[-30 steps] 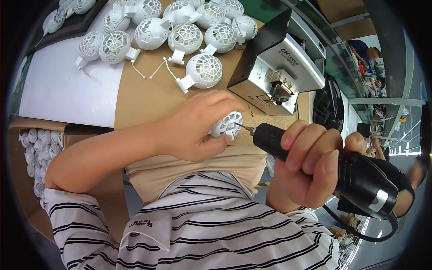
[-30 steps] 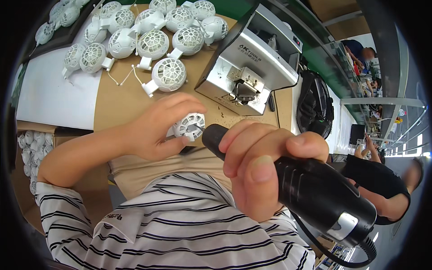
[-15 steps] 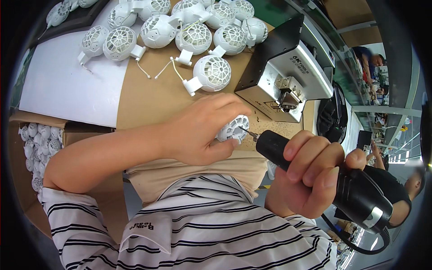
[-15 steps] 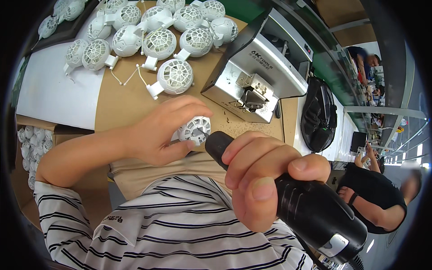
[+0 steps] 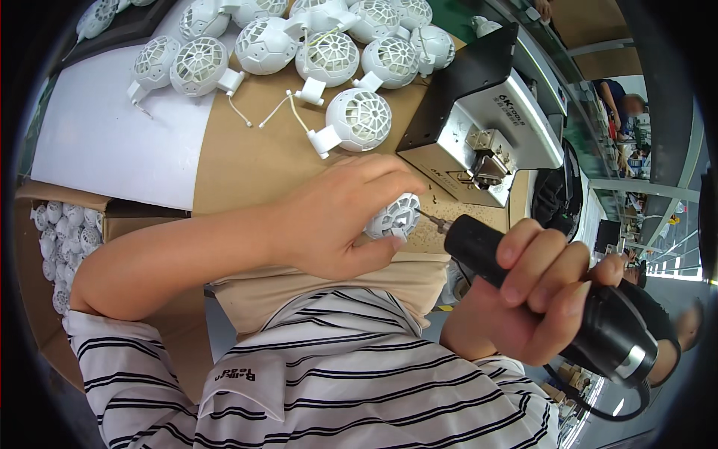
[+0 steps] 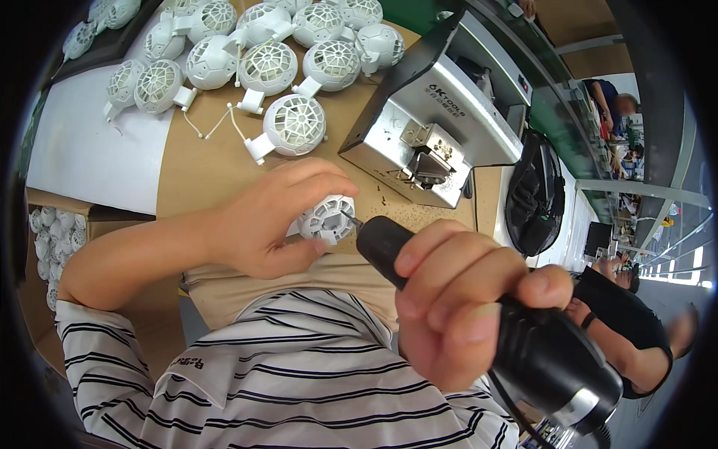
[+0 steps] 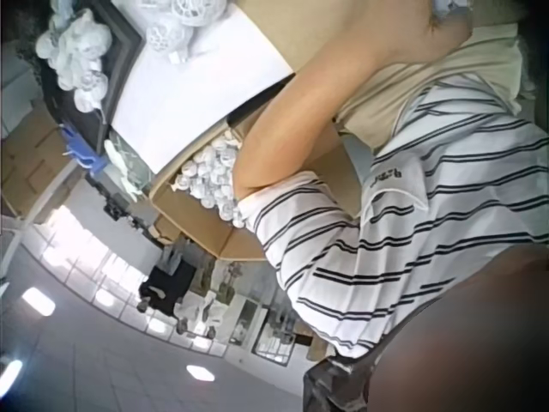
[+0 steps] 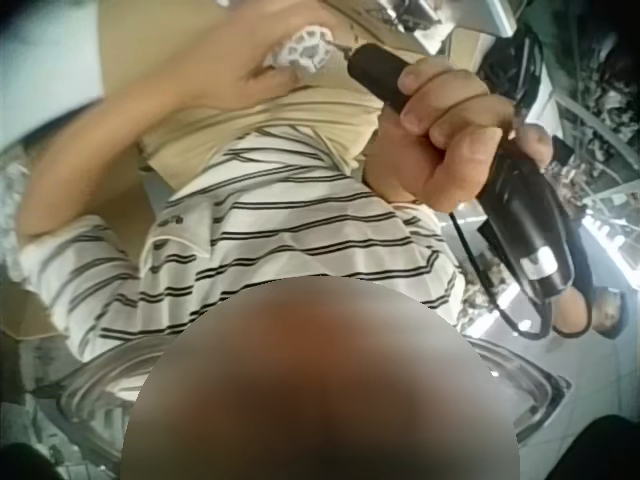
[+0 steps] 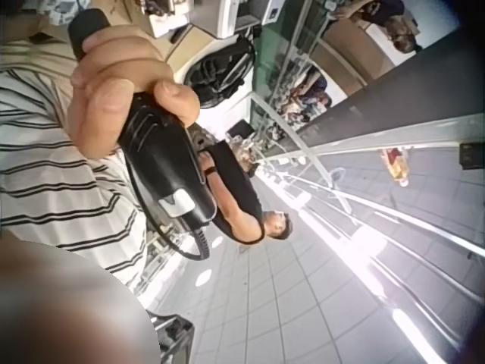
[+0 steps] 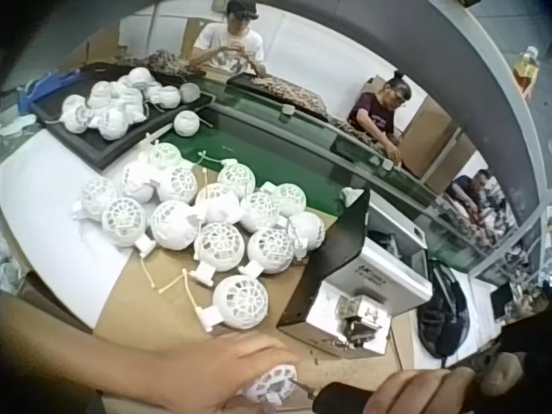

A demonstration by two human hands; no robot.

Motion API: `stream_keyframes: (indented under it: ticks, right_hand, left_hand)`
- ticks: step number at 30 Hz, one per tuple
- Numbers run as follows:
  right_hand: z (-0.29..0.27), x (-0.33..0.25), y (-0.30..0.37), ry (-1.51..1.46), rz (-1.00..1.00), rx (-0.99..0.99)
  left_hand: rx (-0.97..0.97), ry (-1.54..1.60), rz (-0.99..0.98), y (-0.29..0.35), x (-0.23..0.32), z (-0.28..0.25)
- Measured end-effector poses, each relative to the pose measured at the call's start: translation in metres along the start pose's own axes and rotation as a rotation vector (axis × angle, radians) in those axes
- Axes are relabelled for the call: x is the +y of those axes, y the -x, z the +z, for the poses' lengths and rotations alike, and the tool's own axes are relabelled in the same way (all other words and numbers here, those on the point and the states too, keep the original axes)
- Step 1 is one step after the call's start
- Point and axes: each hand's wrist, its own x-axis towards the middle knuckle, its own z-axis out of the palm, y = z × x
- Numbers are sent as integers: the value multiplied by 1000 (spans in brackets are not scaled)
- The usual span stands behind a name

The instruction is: Assemble electronic bulb housings by driving screws using an electric screwdriver at a manual assembly station.

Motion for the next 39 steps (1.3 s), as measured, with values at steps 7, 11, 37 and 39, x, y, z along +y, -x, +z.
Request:
stream_keyframes:
  ticks: [7, 11, 37, 39]
  right_hand:
    - [-20, -17, -15, -17, -209, 244]
    - [-37, -22, -18, 175, -184, 148]
    - [11, 3, 1, 38, -42, 10]
    - [9, 7, 3, 33, -38, -19]
  left_hand:
    - [23, -80, -9, 2, 1, 4]
    - [-1, -102, -51, 3, 2, 3]
    - [36, -99, 23, 6, -5, 7]
    - [37, -100, 17, 6, -4, 7]
